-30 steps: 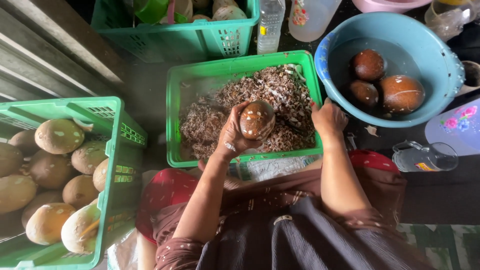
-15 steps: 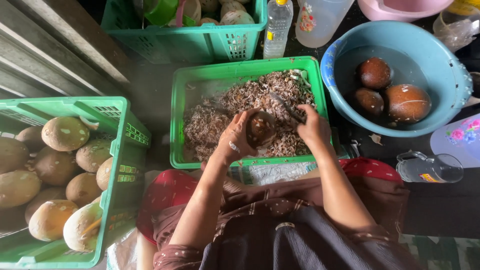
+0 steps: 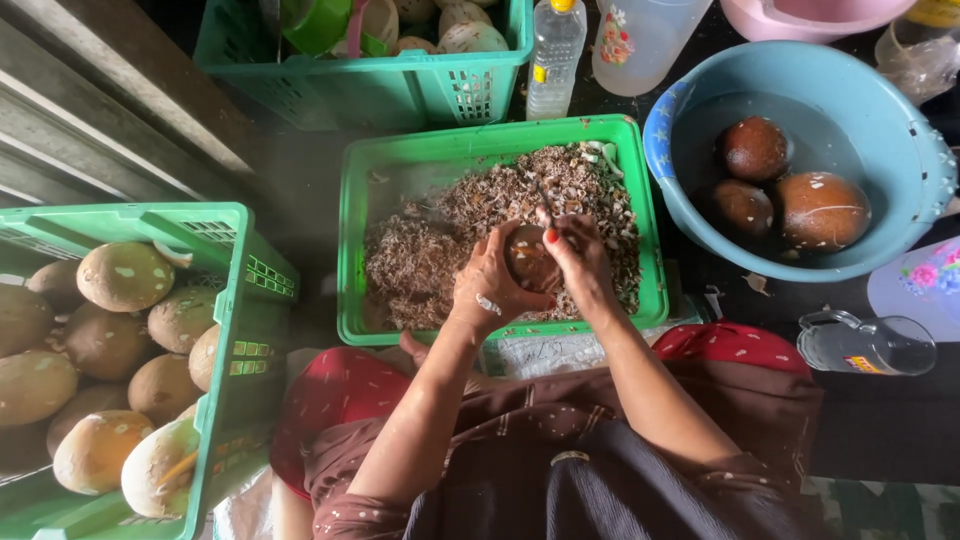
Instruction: The person is using a small knife to scrape and peel the outer skin of small coconuts over a green tray.
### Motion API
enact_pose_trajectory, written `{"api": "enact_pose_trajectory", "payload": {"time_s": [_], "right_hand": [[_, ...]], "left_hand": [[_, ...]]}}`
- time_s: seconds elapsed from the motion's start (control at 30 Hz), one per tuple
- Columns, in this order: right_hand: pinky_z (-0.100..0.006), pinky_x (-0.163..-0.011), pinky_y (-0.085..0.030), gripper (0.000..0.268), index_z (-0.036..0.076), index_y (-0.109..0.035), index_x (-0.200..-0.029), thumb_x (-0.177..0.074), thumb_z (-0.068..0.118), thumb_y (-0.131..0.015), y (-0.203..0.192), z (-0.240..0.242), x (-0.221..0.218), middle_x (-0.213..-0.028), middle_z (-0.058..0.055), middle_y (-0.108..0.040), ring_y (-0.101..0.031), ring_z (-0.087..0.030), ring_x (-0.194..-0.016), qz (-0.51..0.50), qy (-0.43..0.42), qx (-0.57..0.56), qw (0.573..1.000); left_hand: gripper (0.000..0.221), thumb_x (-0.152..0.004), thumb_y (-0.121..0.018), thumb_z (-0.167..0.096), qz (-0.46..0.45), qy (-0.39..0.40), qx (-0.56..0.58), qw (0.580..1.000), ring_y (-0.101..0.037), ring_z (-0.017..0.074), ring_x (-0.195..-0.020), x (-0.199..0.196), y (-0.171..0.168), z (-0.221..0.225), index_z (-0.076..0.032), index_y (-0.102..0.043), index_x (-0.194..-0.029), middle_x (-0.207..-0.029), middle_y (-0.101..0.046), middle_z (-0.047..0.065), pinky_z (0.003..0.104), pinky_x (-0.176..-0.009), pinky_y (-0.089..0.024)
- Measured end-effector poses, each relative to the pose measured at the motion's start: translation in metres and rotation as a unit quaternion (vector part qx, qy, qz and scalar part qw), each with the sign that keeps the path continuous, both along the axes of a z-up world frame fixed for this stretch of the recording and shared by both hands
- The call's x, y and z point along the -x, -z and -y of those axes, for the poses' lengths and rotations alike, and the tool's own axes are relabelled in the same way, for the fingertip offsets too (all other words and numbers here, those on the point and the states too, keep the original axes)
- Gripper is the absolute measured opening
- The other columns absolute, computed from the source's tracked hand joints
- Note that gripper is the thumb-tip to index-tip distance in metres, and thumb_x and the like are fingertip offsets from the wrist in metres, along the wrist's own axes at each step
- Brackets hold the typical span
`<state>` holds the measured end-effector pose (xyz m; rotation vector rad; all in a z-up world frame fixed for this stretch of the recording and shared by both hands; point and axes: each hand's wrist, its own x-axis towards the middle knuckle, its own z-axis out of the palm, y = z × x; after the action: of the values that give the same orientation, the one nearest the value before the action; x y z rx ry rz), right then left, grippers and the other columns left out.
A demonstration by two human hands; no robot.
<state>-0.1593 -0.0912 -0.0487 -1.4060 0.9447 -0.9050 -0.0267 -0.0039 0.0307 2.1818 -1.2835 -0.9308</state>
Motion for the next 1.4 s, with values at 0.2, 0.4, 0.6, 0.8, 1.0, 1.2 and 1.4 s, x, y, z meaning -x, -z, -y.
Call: {"api": "enact_pose_trajectory", "payload": {"time_s": [0.2,0.4,0.6,0.8,1.0,1.2,1.4], "right_hand": [[-0.037,-0.078,-0.054,0.049,0.023,-0.076,-0.111,-0.1,0.063,-0.049,-0.012,-0.029,0.0,-0.099,-0.007,-0.052,-0.062,-0.026,-0.091,-0.136,0.014,0.247,0.959],[-0.026,-0.057,-0.036,0.052,0.013,-0.065,-0.078,-0.105,0.055,-0.05,0.012,0.014,-0.005,-0.066,-0.001,-0.045,-0.04,-0.011,-0.056,0.008,-0.01,0.072,0.997],[-0.039,-0.07,-0.055,0.042,0.034,-0.068,-0.131,-0.095,0.055,-0.061,-0.041,-0.05,-0.003,-0.103,-0.007,-0.055,-0.065,-0.029,-0.082,-0.182,0.048,0.313,0.931],[-0.041,-0.097,-0.046,0.044,0.003,-0.07,-0.114,-0.102,0.042,-0.055,-0.08,-0.007,-0.014,-0.114,-0.016,-0.066,-0.058,-0.026,-0.103,0.031,0.059,0.001,0.998],[-0.032,-0.076,-0.053,0.021,0.022,-0.076,-0.112,-0.096,0.032,-0.067,-0.026,-0.053,-0.006,-0.103,-0.002,-0.054,-0.06,-0.021,-0.087,-0.187,0.07,0.459,0.866],[-0.039,-0.084,-0.046,0.028,0.009,-0.072,-0.101,-0.107,0.031,-0.056,-0.026,-0.002,-0.008,-0.101,-0.013,-0.054,-0.055,-0.026,-0.088,-0.115,0.054,0.143,0.982],[-0.035,-0.081,-0.052,0.006,0.022,-0.074,-0.09,-0.092,0.028,-0.074,-0.004,-0.035,-0.007,-0.112,-0.002,-0.057,-0.064,-0.025,-0.096,-0.2,0.098,0.407,0.886]], "left_hand": [[0.101,-0.055,-0.084,-0.047,0.041,0.0,-0.029,0.999,-0.066,0.0346,-0.116,0.004,-0.01,0.003,-0.038,-0.035,-0.144,-0.13,-0.057,0.009,0.048,-0.103,-0.052],[0.103,-0.056,-0.085,-0.049,0.004,0.025,0.016,1.0,-0.063,0.0409,-0.119,-0.004,-0.006,-0.004,-0.037,-0.034,-0.145,-0.13,-0.056,0.013,0.05,-0.105,-0.051],[0.09,-0.067,-0.081,-0.04,0.014,0.019,0.044,0.999,-0.064,0.0381,-0.118,-0.001,-0.002,0.004,-0.031,-0.038,-0.146,-0.125,-0.058,0.013,0.047,-0.103,-0.052],[0.108,-0.052,-0.087,-0.041,0.01,0.009,0.016,1.0,-0.063,0.0434,-0.118,-0.001,-0.016,0.0,-0.034,-0.036,-0.146,-0.132,-0.054,0.014,0.05,-0.105,-0.051],[0.077,-0.069,-0.078,-0.03,0.029,0.06,0.074,0.995,-0.065,0.0431,-0.116,-0.005,0.016,0.003,-0.031,-0.049,-0.14,-0.136,-0.054,0.013,0.05,-0.106,-0.048],[0.108,-0.051,-0.086,-0.041,0.029,0.007,0.016,0.999,-0.063,0.0417,-0.117,-0.001,-0.003,0.0,-0.036,-0.035,-0.146,-0.129,-0.054,0.01,0.051,-0.102,-0.053],[0.089,-0.066,-0.078,-0.039,0.02,-0.009,0.027,0.999,-0.063,0.0442,-0.116,-0.003,0.035,0.0,-0.031,-0.04,-0.147,-0.127,-0.054,0.012,0.052,-0.101,-0.054]]}}
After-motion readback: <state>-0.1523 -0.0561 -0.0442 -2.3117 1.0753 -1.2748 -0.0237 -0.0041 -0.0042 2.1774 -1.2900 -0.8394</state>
